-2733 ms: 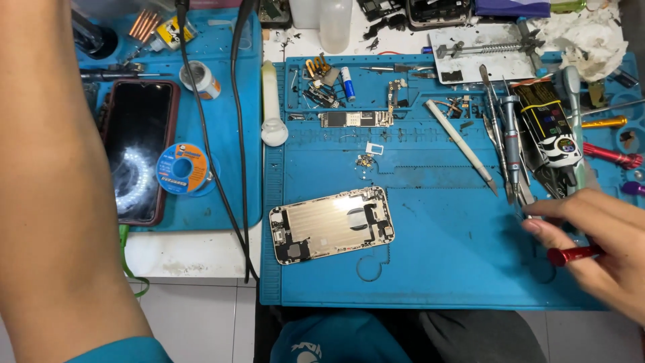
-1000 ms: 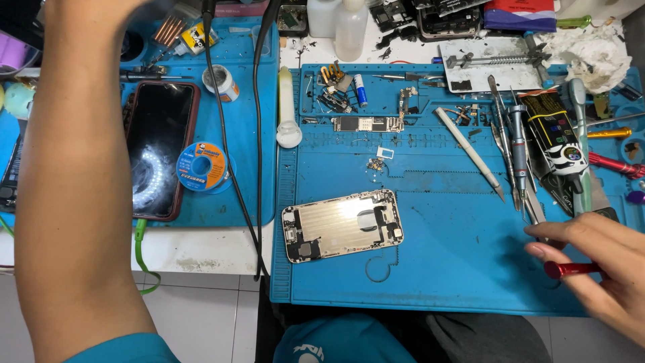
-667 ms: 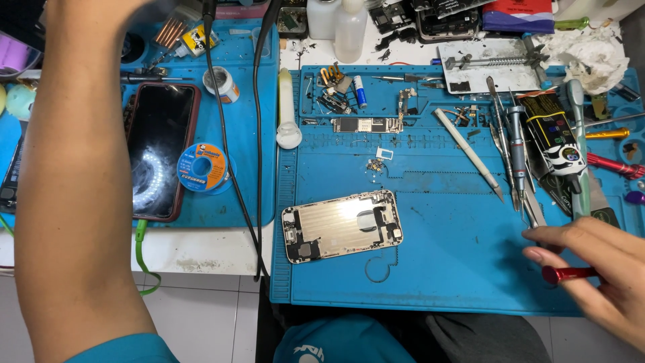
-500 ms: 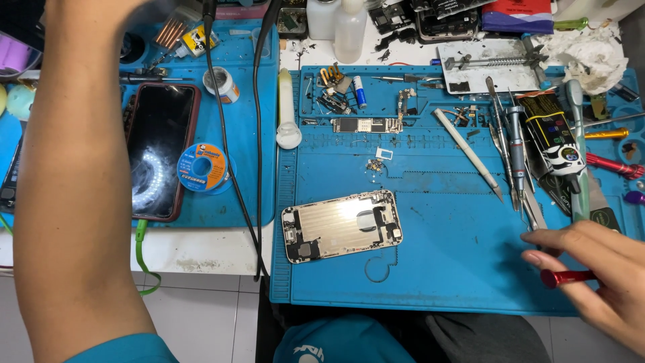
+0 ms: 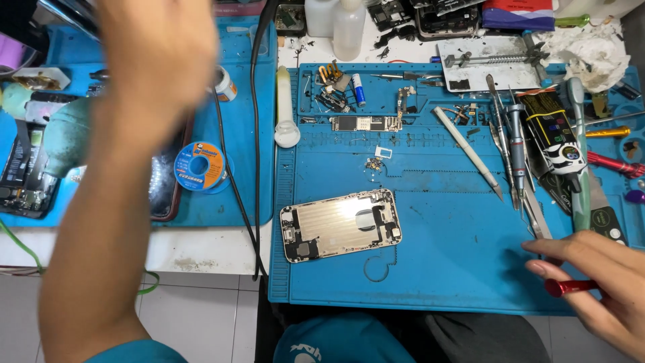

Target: Disassembling a mobile phone chassis by unscrewing internal components and removing parts.

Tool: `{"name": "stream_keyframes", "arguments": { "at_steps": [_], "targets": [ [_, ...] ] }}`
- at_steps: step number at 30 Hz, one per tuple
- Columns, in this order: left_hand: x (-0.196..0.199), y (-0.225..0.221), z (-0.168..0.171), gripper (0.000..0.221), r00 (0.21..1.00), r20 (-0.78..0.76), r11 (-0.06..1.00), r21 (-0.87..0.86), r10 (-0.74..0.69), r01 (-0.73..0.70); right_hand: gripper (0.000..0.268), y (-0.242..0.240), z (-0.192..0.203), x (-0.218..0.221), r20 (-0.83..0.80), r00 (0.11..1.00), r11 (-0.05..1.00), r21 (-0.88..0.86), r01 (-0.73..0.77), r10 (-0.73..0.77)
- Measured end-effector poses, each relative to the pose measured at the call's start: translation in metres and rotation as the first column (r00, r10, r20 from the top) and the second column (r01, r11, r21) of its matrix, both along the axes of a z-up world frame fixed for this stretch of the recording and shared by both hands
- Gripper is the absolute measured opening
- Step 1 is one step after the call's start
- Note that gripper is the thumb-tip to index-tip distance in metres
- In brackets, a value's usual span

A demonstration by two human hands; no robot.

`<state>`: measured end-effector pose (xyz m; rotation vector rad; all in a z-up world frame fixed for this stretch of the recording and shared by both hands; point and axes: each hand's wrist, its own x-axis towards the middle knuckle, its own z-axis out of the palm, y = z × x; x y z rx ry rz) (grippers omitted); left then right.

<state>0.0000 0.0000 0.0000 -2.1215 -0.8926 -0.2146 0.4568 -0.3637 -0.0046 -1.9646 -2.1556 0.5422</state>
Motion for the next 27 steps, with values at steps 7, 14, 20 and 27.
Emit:
{"name": "stream_keyframes", "arguments": {
  "at_steps": [7,14,20,27],
  "targets": [
    [0.107,-0.151,0.025,0.003,0.534,0.802,0.595,-0.298,-0.268,0.746,0.036,0.013,0.011,-0.016,0.007,0.999,0.999,-0.004,-0.044,0.044],
    [0.125,-0.144,0.007,0.012,0.473,0.877,0.320,-0.427,-0.082,0.846,0.018,0.039,0.046,-0.051,-0.089,0.995,0.991,0.125,-0.035,0.046],
    [0.110,-0.145,0.010,0.009,0.453,0.862,0.166,-0.493,0.228,0.854,0.020,0.078,0.030,-0.068,0.420,0.901,0.989,-0.137,-0.056,0.109],
    [0.111,-0.154,-0.013,0.016,0.494,0.839,0.045,-0.516,0.227,0.856,0.033,0.092,0.010,-0.092,0.168,0.985,0.999,0.001,-0.038,0.038]
  ]
}}
